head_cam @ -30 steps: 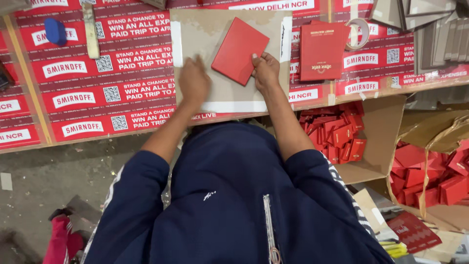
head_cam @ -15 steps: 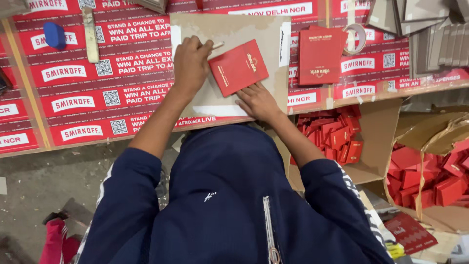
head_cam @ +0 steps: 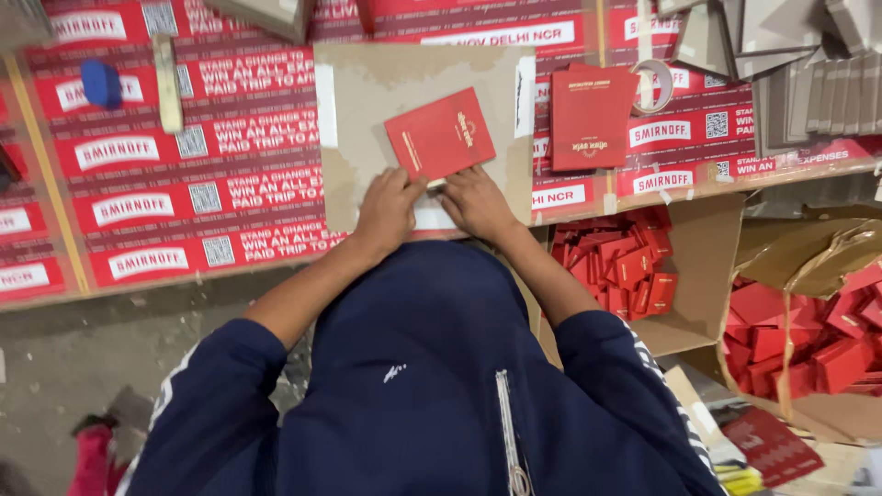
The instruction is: The person repeatedly picks small red boxes from a pile, places them on a cardboard work surface, applies a white label to the top of each box, and then sets the labeled box aside. The process is repeated for multiple boxes throughout the clip.
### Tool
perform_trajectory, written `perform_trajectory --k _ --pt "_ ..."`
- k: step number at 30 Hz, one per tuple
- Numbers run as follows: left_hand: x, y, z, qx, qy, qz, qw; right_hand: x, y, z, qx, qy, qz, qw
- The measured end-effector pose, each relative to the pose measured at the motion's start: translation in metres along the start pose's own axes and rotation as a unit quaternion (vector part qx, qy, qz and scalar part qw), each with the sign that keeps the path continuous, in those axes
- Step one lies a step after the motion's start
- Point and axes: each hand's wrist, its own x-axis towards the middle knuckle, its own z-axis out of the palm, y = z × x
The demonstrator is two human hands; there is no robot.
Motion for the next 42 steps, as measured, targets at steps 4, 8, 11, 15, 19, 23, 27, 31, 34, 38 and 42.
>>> perform_trajectory --k 4,8,11,15,19,23,27,31,34,38,42 --pt "0.085 -0.024 -0.021 0.067 0.020 0.088 0.994 -0.004 0.003 0.000 0.035 0.074 -0.075 0.994" --pt "0.165 -0.035 -0.012 0.060 0.015 0.216 0.974 -0.005 0.008 0.003 0.036 0.085 -0.092 0.991" --pt "0.176 -0.040 -0.008 0.059 0.006 0.285 0.957 -0.003 0.009 0.002 0.040 0.086 -0.079 0.992" --pt "0.134 -0.073 -0.025 0.036 -0.063 0.280 0.957 0.001 0.004 -0.004 0.013 0.095 -0.072 0.993" --pt "0.067 -0.103 -0.066 0.045 -0.103 0.220 0.969 0.003 -0.003 -0.010 0.056 0.051 -0.029 0.997" --pt "0.040 -0.106 -0.091 0.062 -0.101 0.124 0.985 0.007 -0.006 -0.012 0.019 0.081 -0.049 0.995" --pt "0.079 -0.067 -0.047 0.022 0.001 0.028 0.999 0.008 -0.007 -0.009 0.022 0.077 -0.044 0.996" --pt "0.142 -0.019 0.014 0.091 0.049 0.044 0.994 0.002 -0.004 0.000 0.006 0.085 -0.054 0.995" --pt "0.133 0.012 0.044 0.170 -0.008 0.060 0.984 -0.005 0.002 0.010 -0.033 0.049 -0.038 0.998" --pt "0.102 0.028 0.053 0.029 -0.096 0.156 0.983 -0.012 0.012 0.020 -0.005 -0.022 0.048 0.999" --pt "0.117 0.022 0.051 0.086 -0.106 0.202 0.970 -0.017 0.015 0.025 -0.054 0.024 -0.025 0.998"
